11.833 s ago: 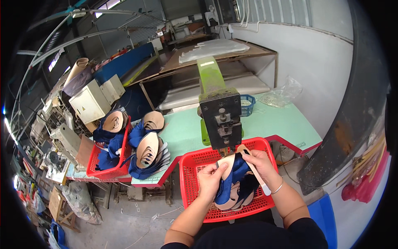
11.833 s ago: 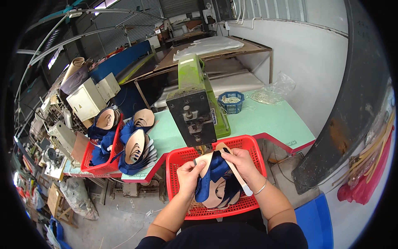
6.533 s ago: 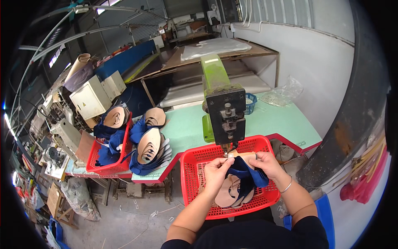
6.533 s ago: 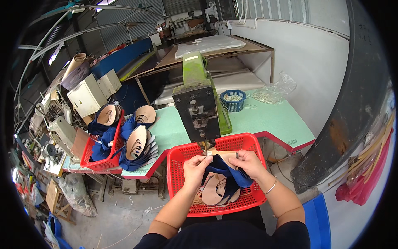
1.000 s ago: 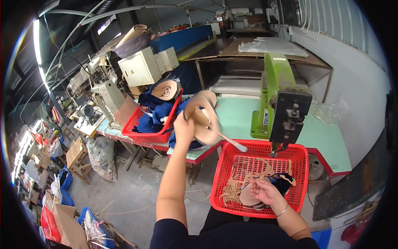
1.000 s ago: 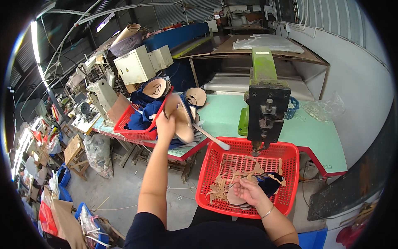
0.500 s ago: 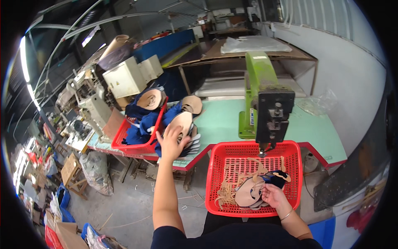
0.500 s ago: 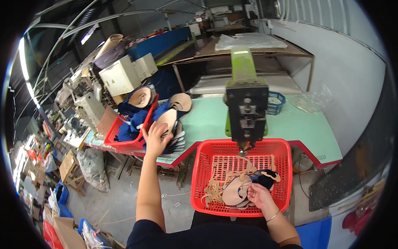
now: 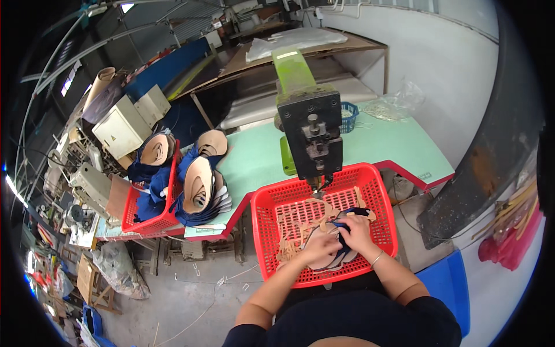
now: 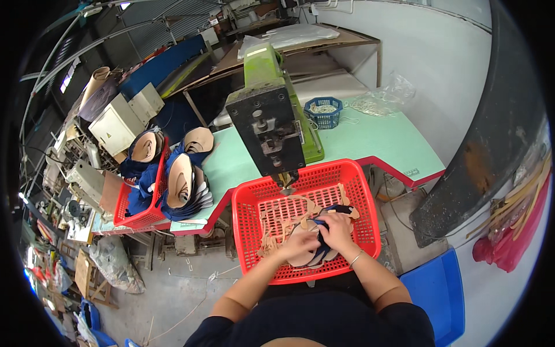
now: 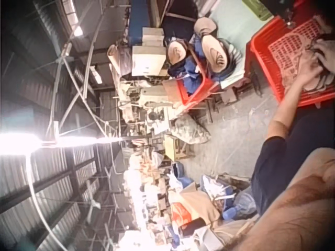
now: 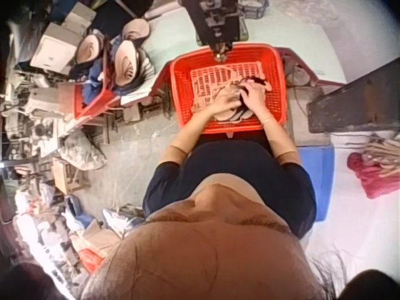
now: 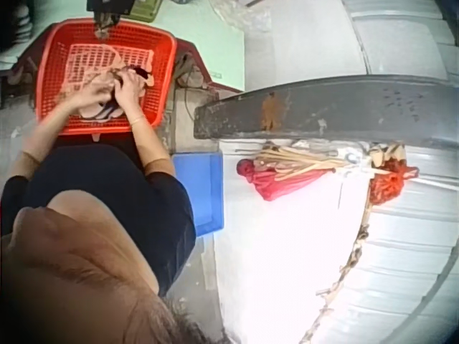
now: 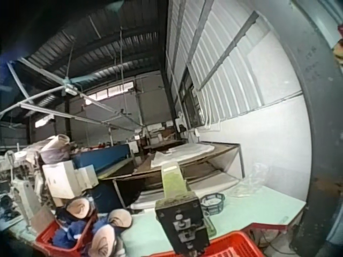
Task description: The person assembles blue sandals by attaching white plastic buckles to the straps using a green manual press machine. They pick up a sandal from a red basket, position the buckle under the press, and operate the machine to secure the component. The finished sandals are placed into a second red basket.
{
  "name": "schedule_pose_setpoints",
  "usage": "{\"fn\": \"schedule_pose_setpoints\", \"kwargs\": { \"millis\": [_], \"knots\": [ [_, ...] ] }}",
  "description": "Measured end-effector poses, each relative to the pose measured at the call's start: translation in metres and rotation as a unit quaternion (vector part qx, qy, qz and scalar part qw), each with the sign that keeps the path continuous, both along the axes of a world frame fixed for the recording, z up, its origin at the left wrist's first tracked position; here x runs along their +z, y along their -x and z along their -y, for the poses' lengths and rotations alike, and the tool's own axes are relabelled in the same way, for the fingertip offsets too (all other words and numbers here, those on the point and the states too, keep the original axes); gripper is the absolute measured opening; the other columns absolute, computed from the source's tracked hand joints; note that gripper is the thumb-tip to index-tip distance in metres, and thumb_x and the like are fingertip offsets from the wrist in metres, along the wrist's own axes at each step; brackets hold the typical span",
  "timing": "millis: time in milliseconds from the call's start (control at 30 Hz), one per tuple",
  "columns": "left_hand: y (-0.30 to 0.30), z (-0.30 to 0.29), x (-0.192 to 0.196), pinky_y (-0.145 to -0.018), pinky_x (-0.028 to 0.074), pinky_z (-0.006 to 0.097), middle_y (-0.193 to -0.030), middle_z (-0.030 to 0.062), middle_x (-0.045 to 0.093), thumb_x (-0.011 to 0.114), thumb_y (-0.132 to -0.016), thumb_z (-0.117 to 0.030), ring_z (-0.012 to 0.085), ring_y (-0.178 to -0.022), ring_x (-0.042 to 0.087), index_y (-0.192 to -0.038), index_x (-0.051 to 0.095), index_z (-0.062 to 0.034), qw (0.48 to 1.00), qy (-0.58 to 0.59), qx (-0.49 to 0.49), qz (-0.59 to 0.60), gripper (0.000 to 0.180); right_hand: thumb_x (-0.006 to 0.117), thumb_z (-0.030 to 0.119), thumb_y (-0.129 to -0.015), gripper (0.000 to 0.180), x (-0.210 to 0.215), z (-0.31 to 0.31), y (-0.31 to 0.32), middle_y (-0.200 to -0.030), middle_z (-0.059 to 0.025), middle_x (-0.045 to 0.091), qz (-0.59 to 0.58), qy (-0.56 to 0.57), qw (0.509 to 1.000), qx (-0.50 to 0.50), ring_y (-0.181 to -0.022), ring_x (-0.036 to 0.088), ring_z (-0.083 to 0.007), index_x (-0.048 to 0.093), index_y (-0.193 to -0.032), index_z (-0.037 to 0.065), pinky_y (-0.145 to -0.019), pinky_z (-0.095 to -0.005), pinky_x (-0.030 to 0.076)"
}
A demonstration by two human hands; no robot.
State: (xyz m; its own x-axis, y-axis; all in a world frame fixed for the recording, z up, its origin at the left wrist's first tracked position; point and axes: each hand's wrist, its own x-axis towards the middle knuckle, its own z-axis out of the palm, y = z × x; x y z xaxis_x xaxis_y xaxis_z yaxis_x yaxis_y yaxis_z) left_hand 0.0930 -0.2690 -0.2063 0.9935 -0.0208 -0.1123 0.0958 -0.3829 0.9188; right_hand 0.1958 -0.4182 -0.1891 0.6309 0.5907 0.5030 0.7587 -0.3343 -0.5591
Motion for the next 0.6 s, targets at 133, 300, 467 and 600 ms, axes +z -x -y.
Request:
{"fn": "schedule_pose_setpoints", "kwargs": {
  "millis": [133,300,467,600],
  "knots": [
    [-0.013,0.030,-0.043,-0.071,0.046,0.029,-0.087,0.0127,0.064,0.056,-0.087,-0.026,0.0159,-0.080,0.059,-0.102,0.061,-0.0016,0.994,0.018,0.090,-0.060,0.029,0.059,0.016,-0.077,0.022,-0.013,0.009,0.006,-0.097,-0.0064,0.060,0.057,0.028,0.998,-0.013,-0.101,0.051,-0.0231,0.061,-0.098,0.009,-0.091,-0.0404,0.030],
    [0.032,0.004,0.023,-0.073,0.047,0.031,-0.083,0.0117,0.063,0.055,-0.087,-0.015,0.0193,-0.075,0.060,-0.102,0.061,-0.0025,0.979,-0.093,0.161,0.088,0.020,0.050,0.023,-0.088,0.024,-0.009,0.017,0.004,-0.100,-0.0074,0.060,0.010,0.057,0.998,-0.030,-0.102,0.053,-0.0210,0.058,-0.104,0.006,-0.094,-0.0384,0.031],
    [0.066,-0.009,0.036,-0.080,0.047,0.032,-0.091,0.0105,0.063,0.055,-0.087,-0.011,0.0183,-0.089,0.060,-0.105,0.059,-0.0023,0.978,-0.141,0.099,0.114,0.020,0.052,0.018,-0.091,0.018,0.025,-0.007,0.009,-0.091,-0.0001,0.060,-0.663,-0.216,0.654,0.292,-0.079,0.055,-0.0047,0.058,-0.102,0.004,-0.070,-0.0210,0.045],
    [0.063,0.016,0.067,-0.081,0.047,0.032,-0.097,0.0065,0.061,0.056,-0.086,-0.008,0.0180,-0.088,0.060,-0.103,0.058,-0.0034,0.825,0.478,0.273,0.123,0.018,0.060,0.006,-0.084,0.026,0.028,-0.020,0.033,-0.098,-0.0020,0.060,-0.564,-0.165,0.743,0.319,-0.085,0.056,-0.0058,0.053,-0.109,0.002,-0.073,-0.0207,0.047]
  ]
}}
